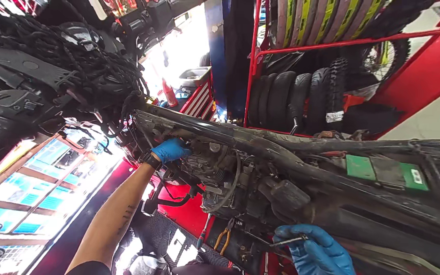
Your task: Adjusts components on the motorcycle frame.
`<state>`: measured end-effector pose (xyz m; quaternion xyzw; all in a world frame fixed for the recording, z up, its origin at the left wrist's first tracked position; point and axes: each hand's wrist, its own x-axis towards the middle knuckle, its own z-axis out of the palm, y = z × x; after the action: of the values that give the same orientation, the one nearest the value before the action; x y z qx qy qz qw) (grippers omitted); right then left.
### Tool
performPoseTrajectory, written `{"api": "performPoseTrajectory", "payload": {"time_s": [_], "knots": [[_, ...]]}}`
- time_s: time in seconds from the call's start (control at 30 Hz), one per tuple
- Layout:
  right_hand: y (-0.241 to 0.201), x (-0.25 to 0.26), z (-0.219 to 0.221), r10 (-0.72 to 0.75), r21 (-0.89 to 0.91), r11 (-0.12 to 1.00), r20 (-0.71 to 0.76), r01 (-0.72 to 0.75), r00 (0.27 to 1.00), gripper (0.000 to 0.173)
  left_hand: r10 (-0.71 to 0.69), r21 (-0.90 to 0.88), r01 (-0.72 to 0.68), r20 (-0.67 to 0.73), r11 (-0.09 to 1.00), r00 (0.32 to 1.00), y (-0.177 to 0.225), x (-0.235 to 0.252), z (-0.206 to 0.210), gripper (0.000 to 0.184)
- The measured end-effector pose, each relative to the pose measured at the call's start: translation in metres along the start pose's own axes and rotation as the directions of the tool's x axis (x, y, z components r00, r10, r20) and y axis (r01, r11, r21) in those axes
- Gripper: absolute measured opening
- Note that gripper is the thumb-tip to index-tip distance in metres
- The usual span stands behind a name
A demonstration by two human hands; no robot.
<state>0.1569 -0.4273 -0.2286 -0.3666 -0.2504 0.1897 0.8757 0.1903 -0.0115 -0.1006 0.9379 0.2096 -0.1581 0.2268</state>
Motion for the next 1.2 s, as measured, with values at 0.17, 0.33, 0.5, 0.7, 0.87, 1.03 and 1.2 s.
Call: {"api": "performPoseTrajectory", "payload": {"time_s": [0.17, 0.33, 0.5, 0.7, 0.87, 1.03, 1.2], "knots": [[0.005, 0.007, 0.01, 0.016, 0.014, 1.0, 0.027, -0.017, 0.999, 0.024, -0.015, 0.043, 0.021, -0.135, 0.999, 0.991, -0.004, 0.003, 0.012, 0.042], [0.006, 0.01, 0.016, 0.006, -0.012, 1.0, 0.049, -0.005, 0.999, 0.024, -0.031, 0.166, 0.062, -0.18, 0.984, 0.983, 0.004, -0.008, 0.02, 0.046], [0.006, 0.004, 0.008, 0.014, -0.025, 1.0, 0.032, -0.013, 0.999, 0.024, 0.106, 0.181, -0.087, -0.097, 0.98, 0.99, -0.01, -0.004, 0.012, 0.051], [0.008, 0.002, 0.007, -0.012, 0.008, 1.0, 0.013, 0.012, 1.0, 0.023, 0.028, 0.248, 0.012, -0.156, 0.969, 0.987, 0.001, -0.006, 0.011, 0.058], [0.003, 0.0, 0.008, -0.005, -0.009, 1.0, 0.009, 0.005, 1.0, 0.024, 0.052, 0.247, -0.023, -0.11, 0.969, 0.993, 0.002, -0.005, 0.007, 0.047], [0.003, 0.002, 0.007, -0.011, -0.014, 1.0, 0.003, 0.011, 1.0, 0.024, 0.042, 0.283, 0.0, -0.141, 0.959, 0.989, 0.001, -0.007, 0.005, 0.053], [0.004, 0.004, 0.007, -0.006, -0.002, 1.0, 0.02, 0.006, 1.0, 0.024, 0.027, 0.216, -0.01, -0.076, 0.976, 0.997, 0.0, -0.005, 0.006, 0.051]]}}
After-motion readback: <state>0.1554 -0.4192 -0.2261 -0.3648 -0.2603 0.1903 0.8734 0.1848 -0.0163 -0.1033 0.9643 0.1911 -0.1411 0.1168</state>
